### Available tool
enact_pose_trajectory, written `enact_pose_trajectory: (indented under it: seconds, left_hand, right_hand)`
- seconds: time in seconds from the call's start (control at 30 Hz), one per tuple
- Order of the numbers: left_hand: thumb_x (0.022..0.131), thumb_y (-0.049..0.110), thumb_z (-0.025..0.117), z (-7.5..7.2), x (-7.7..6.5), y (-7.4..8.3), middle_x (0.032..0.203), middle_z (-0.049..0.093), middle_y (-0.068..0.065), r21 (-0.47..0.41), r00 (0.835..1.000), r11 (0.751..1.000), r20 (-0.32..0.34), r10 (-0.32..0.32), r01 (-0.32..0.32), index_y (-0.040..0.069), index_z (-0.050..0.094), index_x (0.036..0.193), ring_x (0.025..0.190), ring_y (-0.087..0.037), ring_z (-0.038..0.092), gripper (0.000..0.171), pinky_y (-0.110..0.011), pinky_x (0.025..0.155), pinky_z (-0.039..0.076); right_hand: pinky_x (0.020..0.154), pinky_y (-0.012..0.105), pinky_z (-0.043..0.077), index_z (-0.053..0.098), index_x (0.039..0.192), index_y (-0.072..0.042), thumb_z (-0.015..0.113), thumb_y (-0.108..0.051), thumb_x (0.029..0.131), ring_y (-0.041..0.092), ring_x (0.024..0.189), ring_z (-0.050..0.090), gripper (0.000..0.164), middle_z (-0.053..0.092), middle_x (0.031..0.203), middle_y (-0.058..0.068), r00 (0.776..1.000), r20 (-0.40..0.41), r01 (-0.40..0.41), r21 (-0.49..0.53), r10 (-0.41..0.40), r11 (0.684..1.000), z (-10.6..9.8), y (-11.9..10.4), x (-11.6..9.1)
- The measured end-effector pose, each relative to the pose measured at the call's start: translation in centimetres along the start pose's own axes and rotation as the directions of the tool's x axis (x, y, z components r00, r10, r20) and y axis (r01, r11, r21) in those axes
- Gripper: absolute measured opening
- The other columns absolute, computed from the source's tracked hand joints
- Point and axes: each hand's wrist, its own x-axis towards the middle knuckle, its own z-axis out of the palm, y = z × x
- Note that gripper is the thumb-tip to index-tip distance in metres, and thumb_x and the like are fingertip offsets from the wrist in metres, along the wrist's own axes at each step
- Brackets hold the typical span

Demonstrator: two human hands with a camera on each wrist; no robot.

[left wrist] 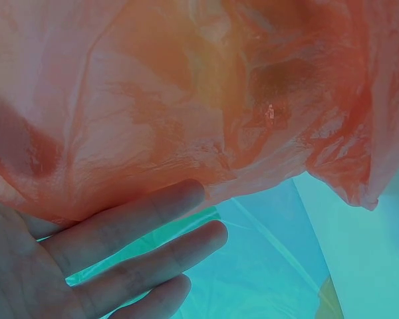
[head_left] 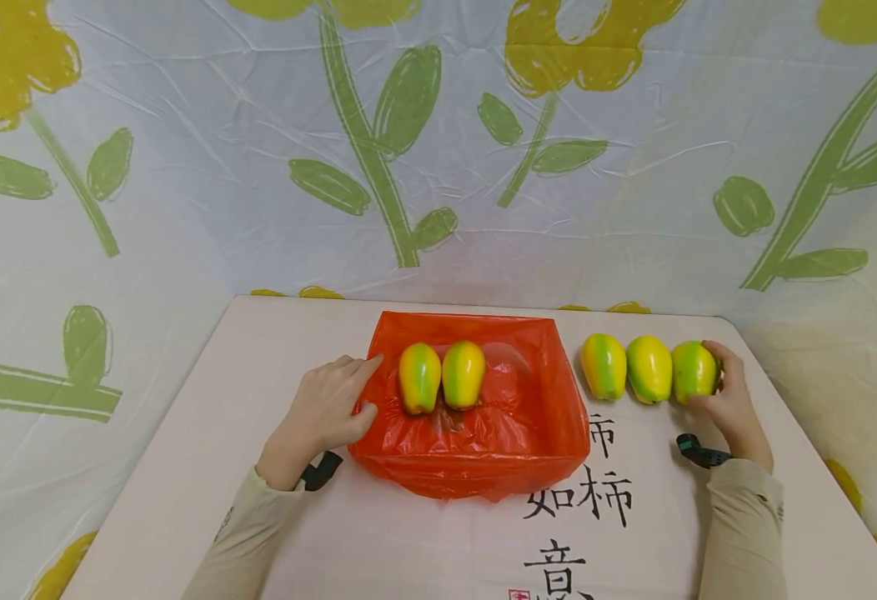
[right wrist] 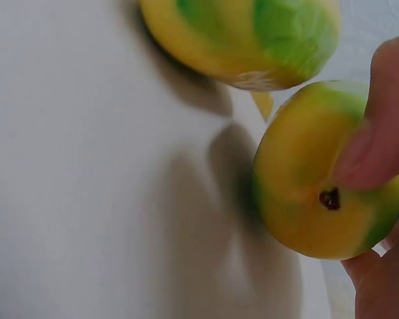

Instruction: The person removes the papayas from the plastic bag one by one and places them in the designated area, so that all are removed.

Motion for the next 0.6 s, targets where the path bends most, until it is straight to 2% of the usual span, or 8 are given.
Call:
enact_pose_trajectory:
  seconds: [0.17,0.27,0.4,0.5,0.6]
  left_hand:
    - [0.077,0.023,0.058,0.1,0.0,-0.1,0.110,0.071,-0.013,-0.002,1.000,1.000,-0.006,0.002,-0.002,-0.001,0.064,0.127,0.094,-0.028,0.066,0.056,-0.043,0.071,0.058]
    - [0.077,0.023,0.058,0.1,0.0,-0.1,0.110,0.071,-0.013,-0.003,1.000,1.000,-0.009,0.003,-0.003,-0.001,0.064,0.127,0.095,-0.028,0.066,0.056,-0.043,0.071,0.058]
    - [0.076,0.023,0.058,0.2,0.0,-0.1,0.110,0.071,-0.013,-0.002,1.000,1.000,-0.010,0.005,-0.005,-0.001,0.064,0.127,0.095,-0.028,0.066,0.056,-0.043,0.071,0.058]
    - [0.076,0.023,0.058,0.2,0.0,-0.2,0.110,0.071,-0.013,-0.004,1.000,1.000,-0.011,0.003,-0.003,-0.001,0.064,0.127,0.094,-0.028,0.066,0.056,-0.043,0.071,0.058]
    - [0.077,0.023,0.059,0.2,0.0,-0.1,0.110,0.071,-0.012,-0.007,1.000,1.000,-0.011,0.001,-0.001,0.000,0.064,0.127,0.094,-0.028,0.066,0.056,-0.043,0.071,0.058]
  right_hand:
    - [0.117,0.047,0.008,0.017,0.159,-0.023,0.063,0.013,0.071,0.034,0.137,0.013,0.106,0.004,0.160,0.017,0.999,0.030,-0.028,0.004,0.028,1.000,0.0,0.2,-0.1]
    - [0.116,0.043,0.008,0.015,0.159,-0.024,0.060,0.014,0.072,0.033,0.139,0.011,0.105,0.001,0.162,0.014,0.999,0.053,-0.009,0.017,0.008,1.000,-0.1,0.7,0.0]
    - [0.113,0.035,0.006,0.015,0.160,-0.021,0.055,0.015,0.073,0.029,0.145,0.006,0.102,-0.003,0.163,0.015,0.995,0.081,0.057,0.027,-0.059,0.998,-0.3,1.5,0.1]
    - [0.110,0.029,0.006,0.014,0.160,-0.020,0.055,0.015,0.074,0.019,0.144,0.009,0.102,-0.002,0.162,0.017,0.991,0.088,0.097,0.017,-0.098,0.995,-0.3,1.8,0.0]
    - [0.107,0.023,0.010,0.011,0.161,-0.022,0.055,0.015,0.078,0.004,0.134,0.017,0.101,0.003,0.162,0.015,0.991,0.087,0.104,0.029,-0.106,0.994,-0.2,1.7,-0.2]
